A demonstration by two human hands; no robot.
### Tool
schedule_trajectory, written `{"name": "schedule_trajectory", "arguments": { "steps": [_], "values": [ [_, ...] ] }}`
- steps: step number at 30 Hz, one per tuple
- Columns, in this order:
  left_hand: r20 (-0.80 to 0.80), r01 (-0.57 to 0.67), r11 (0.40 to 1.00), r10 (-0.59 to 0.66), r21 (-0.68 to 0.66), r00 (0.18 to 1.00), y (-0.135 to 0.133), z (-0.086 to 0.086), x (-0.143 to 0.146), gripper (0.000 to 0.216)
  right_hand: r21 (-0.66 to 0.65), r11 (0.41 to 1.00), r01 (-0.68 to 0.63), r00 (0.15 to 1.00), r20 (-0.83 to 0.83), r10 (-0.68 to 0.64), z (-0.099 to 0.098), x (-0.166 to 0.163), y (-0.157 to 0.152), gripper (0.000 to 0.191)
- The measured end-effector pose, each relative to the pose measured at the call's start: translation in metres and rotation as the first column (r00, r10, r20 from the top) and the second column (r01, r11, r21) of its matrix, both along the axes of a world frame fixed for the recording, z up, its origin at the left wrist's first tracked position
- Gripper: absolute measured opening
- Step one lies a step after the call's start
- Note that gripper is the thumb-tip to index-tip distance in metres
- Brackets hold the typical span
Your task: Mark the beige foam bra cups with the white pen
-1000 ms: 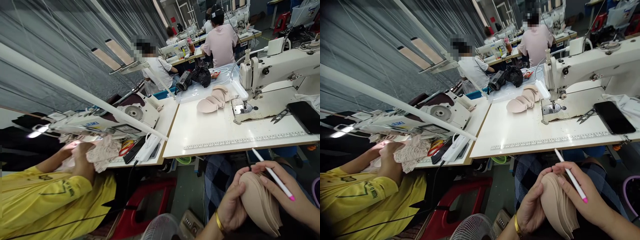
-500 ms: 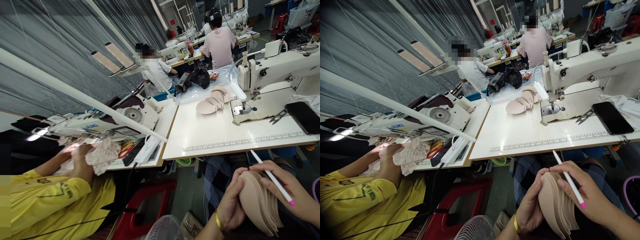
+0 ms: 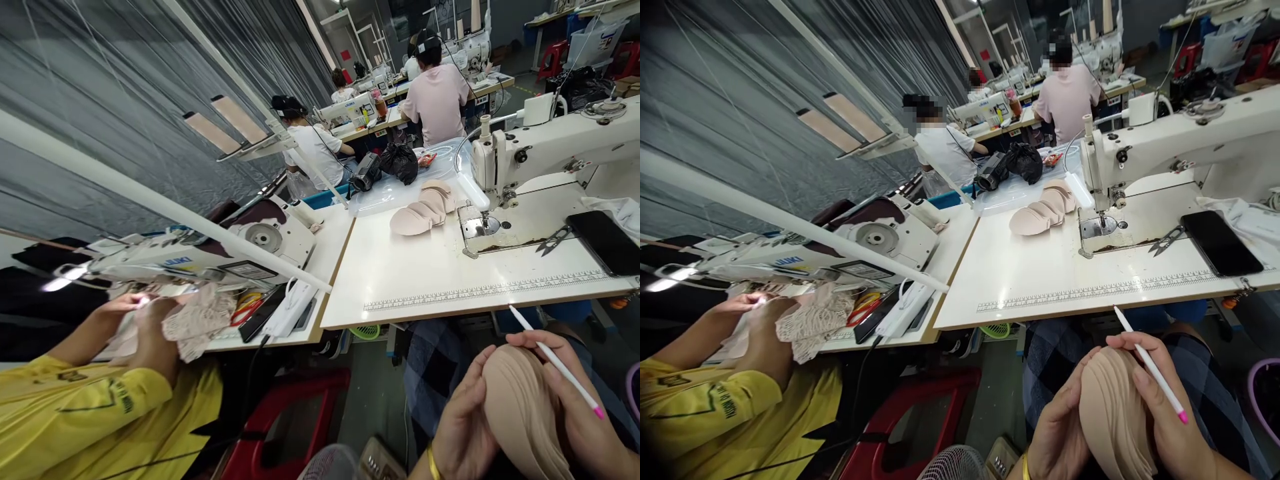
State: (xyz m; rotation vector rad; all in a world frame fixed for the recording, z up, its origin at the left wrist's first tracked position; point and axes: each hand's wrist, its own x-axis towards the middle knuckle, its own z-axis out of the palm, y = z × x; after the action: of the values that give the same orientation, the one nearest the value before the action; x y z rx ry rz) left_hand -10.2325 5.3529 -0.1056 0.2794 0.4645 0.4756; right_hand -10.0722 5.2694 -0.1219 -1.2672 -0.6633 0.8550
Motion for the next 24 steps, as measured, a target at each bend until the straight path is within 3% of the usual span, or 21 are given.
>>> {"name": "schedule_trajectory", "arguments": {
  "steps": [5, 9, 12, 14, 17, 21, 24],
  "values": [
    [0.029, 0.101, 0.994, -0.100, -0.038, 0.995, -0.001, -0.004, 0.002, 0.061, 0.004, 0.999, 0.036, 0.998, 0.052, -0.036, -0.002, -0.004, 0.006, 0.035],
    [0.037, 0.026, 0.999, -0.025, -0.024, 0.999, 0.000, -0.006, 0.000, 0.061, 0.034, 0.999, 0.007, 0.995, 0.094, -0.010, -0.001, -0.003, 0.009, 0.036],
    [0.021, 0.018, 0.999, -0.018, -0.028, 1.000, 0.005, -0.004, 0.002, 0.064, 0.044, 0.999, -0.016, 0.965, 0.262, 0.004, 0.009, 0.004, 0.010, 0.039],
    [0.013, -0.002, 0.999, 0.003, -0.038, 1.000, 0.009, -0.002, 0.004, 0.060, 0.048, 0.997, -0.058, 0.900, 0.434, 0.031, 0.015, 0.012, 0.008, 0.047],
    [-0.017, -0.079, 0.996, 0.078, -0.041, 0.997, 0.014, 0.000, 0.007, 0.061, 0.071, 0.989, -0.130, 0.712, 0.701, 0.043, 0.017, 0.022, 0.001, 0.052],
    [-0.094, -0.188, 0.982, 0.185, -0.024, 0.978, 0.015, 0.002, 0.011, 0.084, 0.143, 0.965, -0.218, 0.456, 0.889, -0.029, 0.012, 0.019, 0.000, 0.039],
    [-0.153, -0.237, 0.971, 0.237, 0.015, 0.960, 0.012, 0.005, 0.013, 0.096, 0.183, 0.961, -0.209, 0.437, 0.896, -0.076, 0.013, 0.008, 0.008, 0.029]
  ]
}}
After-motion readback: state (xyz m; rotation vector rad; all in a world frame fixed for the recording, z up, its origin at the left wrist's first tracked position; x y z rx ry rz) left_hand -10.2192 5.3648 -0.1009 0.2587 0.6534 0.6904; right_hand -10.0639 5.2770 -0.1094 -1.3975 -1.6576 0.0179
